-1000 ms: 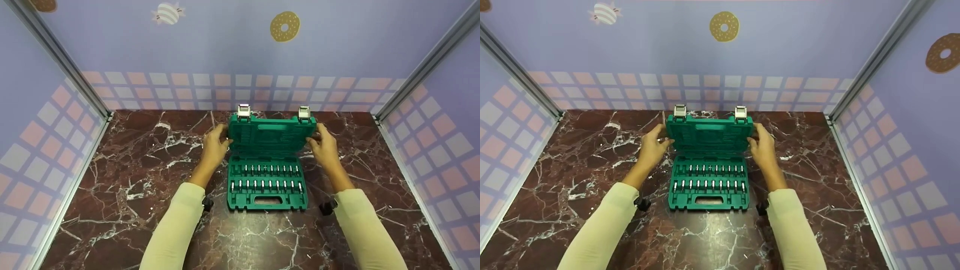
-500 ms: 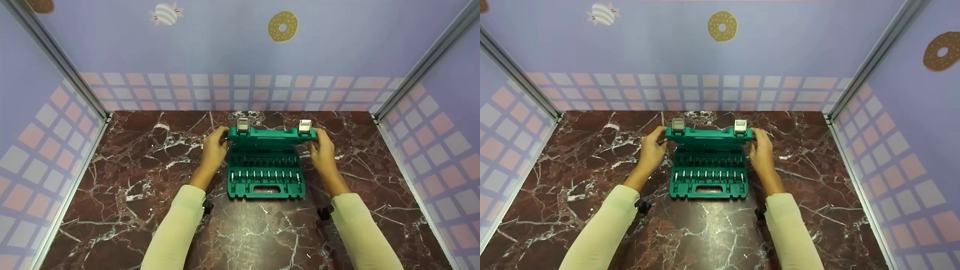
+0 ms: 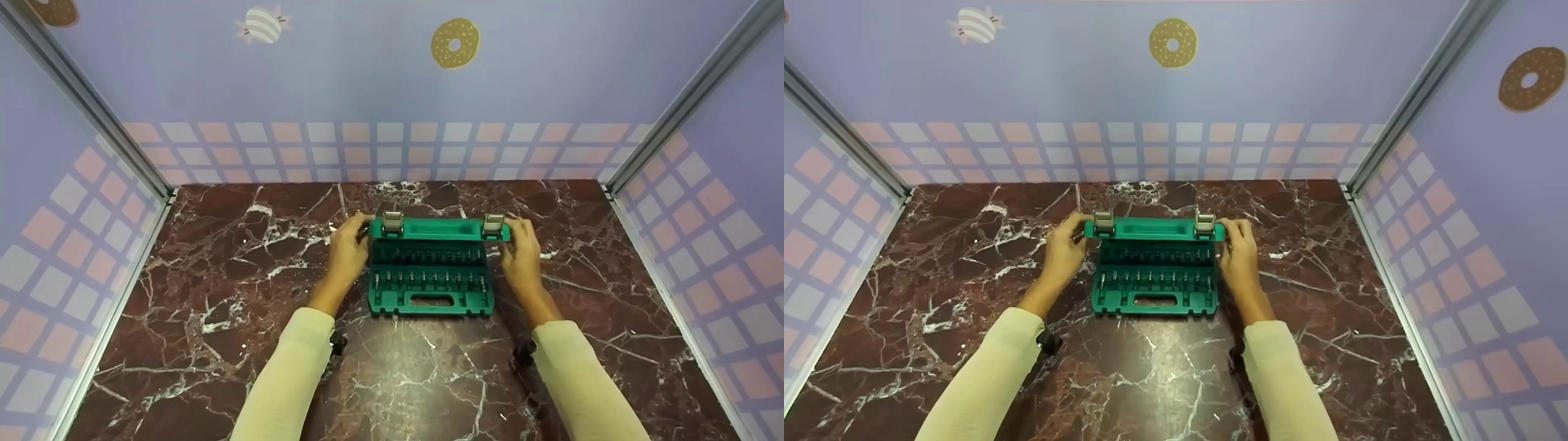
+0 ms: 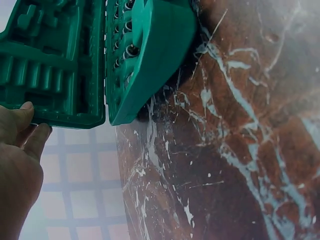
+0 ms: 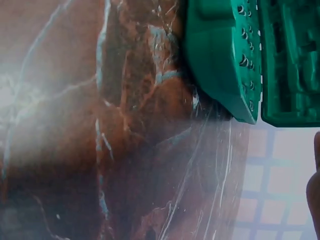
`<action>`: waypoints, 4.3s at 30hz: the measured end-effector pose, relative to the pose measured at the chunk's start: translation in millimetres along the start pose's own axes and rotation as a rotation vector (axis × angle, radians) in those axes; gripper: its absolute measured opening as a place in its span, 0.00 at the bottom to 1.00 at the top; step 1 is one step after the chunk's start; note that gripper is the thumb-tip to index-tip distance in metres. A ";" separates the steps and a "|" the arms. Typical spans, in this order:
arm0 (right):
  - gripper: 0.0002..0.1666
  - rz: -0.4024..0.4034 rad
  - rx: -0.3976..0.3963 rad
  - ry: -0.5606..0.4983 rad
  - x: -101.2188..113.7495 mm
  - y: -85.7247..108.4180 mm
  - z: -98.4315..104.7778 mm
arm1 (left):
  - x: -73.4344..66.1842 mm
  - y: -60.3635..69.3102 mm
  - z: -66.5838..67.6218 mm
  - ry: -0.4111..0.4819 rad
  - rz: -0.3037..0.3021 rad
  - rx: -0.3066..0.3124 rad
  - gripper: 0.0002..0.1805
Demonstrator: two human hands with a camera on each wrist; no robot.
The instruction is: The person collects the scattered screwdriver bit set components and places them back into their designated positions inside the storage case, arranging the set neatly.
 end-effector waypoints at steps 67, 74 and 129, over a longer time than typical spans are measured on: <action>0.32 -0.497 0.568 -0.489 -17.4 65.4 -19.0 | 12.5 64.8 -6.5 0.257 0.714 0.161 0.29; 0.34 -0.580 0.602 -0.600 -19.4 72.5 -25.1 | 15.6 69.3 -11.9 0.262 0.701 0.139 0.31; 0.55 -0.265 0.559 0.164 -6.5 80.2 -33.4 | 3.8 83.3 -31.7 -0.289 0.376 0.204 0.42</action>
Point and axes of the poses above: each hand's wrist, its own y-axis away from the middle knuckle, its own z-axis out of the back of the hand, x = y × z, the point moved 9 cm from there along -y, towards the middle knuckle, and after that the axes turned 10 degrees about y, right-handed, at the moved point
